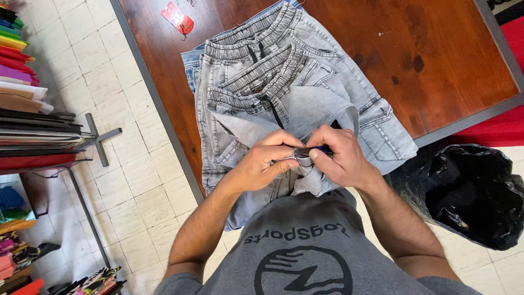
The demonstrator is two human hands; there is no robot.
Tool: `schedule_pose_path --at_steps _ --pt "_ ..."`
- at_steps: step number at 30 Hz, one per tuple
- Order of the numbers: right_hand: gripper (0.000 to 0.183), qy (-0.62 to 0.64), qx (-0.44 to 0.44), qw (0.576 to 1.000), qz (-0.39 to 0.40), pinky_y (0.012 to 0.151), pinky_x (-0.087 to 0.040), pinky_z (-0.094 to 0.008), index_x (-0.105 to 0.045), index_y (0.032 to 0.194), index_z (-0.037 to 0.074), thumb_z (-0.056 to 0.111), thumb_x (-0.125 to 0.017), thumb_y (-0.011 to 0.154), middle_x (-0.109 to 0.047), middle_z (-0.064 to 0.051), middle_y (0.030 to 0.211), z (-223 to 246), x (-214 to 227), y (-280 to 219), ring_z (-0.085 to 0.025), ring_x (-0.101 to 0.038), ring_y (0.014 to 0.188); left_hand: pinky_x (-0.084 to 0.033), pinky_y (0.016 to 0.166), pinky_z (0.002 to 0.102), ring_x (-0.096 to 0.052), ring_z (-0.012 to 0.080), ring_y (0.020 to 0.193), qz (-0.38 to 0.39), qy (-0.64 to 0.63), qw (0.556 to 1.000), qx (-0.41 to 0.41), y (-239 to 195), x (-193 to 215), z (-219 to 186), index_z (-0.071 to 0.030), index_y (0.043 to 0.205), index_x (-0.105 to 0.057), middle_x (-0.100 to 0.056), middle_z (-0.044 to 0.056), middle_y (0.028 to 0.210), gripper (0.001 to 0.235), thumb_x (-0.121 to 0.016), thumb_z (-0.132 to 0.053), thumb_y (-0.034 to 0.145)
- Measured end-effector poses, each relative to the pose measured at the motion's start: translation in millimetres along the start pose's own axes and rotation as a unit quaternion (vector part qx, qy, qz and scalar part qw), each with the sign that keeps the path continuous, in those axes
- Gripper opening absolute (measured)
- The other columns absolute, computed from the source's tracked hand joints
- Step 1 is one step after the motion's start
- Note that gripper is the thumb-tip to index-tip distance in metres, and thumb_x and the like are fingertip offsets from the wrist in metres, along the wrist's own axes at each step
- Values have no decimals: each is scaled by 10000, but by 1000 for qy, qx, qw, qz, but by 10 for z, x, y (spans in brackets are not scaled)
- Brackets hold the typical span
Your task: The person uses scissors to trim loose threads and excess fabric from the waistband and pockets of a pair of light gray shorts laid on a wooden table. The person repeatedly lifts and adjusts the shorts to access different areas while cutting small pieces of thread.
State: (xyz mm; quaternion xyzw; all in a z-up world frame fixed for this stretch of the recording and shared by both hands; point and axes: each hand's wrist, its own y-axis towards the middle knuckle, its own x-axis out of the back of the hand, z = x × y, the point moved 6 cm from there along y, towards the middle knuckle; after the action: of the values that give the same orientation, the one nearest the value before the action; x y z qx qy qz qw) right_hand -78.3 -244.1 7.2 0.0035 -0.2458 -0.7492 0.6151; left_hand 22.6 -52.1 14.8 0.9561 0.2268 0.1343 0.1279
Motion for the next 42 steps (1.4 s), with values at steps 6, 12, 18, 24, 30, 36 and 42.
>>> schedule_pose_path --at_steps 6,12,18,24,30,36,42 --pt "201 52 -32 997 -49 661 -537 -429 -789 1131 23 206 -710 1107 -611 -80 806 -218 8 -162 -210 -634 736 -609 1088 474 -772 354 1201 -5 -3 1000 3 42 27 -34 -79 1214 -901 -816 120 1417 223 -813 -283 1191" --pt "294 -37 -7 999 -23 617 -550 -468 -825 1114 79 326 -868 960 -647 -75 744 -59 126 -89 -332 -676 630 -602 1065 478 -768 364 1157 -24 -7 999 -20 59 39 -76 -69 1220 -901 -832 129 1419 213 -820 -263 1183" --pt "240 -67 41 997 3 597 -564 -494 -825 1062 108 321 -890 972 -645 -95 690 67 209 60 -382 -675 598 -606 1053 512 -775 403 1163 -17 -10 999 -30 60 18 -55 -56 1190 -887 -838 148 1429 196 -820 -240 1184" --pt "229 -66 53 996 27 568 -556 -491 -826 1016 121 338 -892 979 -663 -114 678 156 176 167 -370 -684 579 -603 1068 524 -779 423 1182 -7 7 999 -35 63 0 -77 -57 1165 -877 -839 150 1417 186 -828 -236 1176" --pt "455 258 -79 935 -229 617 -460 -204 -707 1212 20 463 -678 1113 -655 -32 879 -808 253 -391 -54 -579 758 -633 1094 486 -792 361 1232 -65 16 997 -29 105 93 -148 -82 1275 -926 -847 133 1407 201 -885 -203 1120" --pt "524 310 -72 902 -293 521 -257 -221 -612 1141 31 549 -686 1131 -368 -14 659 -673 456 -359 -51 -279 588 -579 998 477 -775 343 961 -108 105 987 -52 -171 162 -282 -110 1055 -883 -864 59 1084 57 -874 -148 1013" --pt "419 309 -158 874 -340 632 -236 -288 -584 1090 40 434 -697 1176 -435 -20 844 -808 537 -876 -92 -340 692 -459 1003 424 -686 201 945 -77 248 966 -13 -478 18 -640 -158 1045 -834 -807 -36 991 308 -960 -437 1021"
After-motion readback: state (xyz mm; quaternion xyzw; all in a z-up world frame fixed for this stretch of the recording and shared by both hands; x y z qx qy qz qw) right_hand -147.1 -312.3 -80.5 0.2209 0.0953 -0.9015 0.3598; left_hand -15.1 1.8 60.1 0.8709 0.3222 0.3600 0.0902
